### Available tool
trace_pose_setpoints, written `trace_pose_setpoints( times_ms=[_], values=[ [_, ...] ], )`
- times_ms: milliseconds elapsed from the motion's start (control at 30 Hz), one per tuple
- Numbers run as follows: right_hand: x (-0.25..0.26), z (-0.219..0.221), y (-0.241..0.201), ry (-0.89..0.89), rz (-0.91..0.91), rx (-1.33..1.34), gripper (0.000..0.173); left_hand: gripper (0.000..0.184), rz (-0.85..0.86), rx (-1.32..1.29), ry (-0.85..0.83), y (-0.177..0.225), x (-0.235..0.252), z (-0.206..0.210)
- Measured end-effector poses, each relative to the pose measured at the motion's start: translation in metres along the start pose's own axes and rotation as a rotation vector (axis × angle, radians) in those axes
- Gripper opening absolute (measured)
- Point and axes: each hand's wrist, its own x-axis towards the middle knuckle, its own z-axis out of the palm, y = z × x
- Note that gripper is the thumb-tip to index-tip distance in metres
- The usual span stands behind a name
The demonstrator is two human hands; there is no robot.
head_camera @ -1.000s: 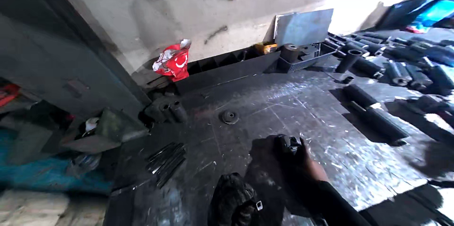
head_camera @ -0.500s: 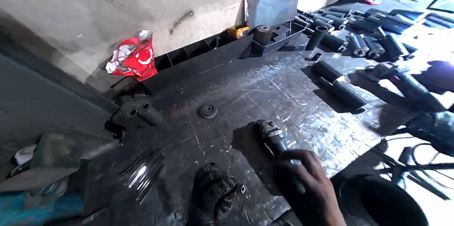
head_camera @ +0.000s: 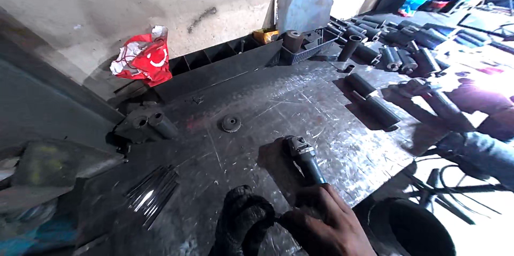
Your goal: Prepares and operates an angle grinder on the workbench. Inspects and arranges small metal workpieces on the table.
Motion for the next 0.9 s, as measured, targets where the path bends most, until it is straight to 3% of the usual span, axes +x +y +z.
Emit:
trace_pose_setpoints(
  times_ms=[367, 667, 833, 900],
  values=[
    [0.001, -0.003, 0.003, -0.119, 0.016, 0.009, 0.007, 0.015, -0.007, 0.032, -0.025, 0.000, -0.001, 0.003],
    [-0.005, -0.004, 0.003, -0.188, 0.057, 0.049, 0.015, 0.019, -0.096, -0.032, -0.151, 0.020, 0.010, 0.003],
    [-0.028, -0.031, -0.003, 0.067, 0.393, 0.282, 0.054, 0.023, -0.136, -0.061, -0.104, 0.015, 0.011, 0.006],
    [-0.035, -0.053, 0.000, 0.179, 0.445, 0.506, 0.051, 0.027, -0.112, -0.046, -0.060, 0.004, 0.006, 0.005]
  ],
)
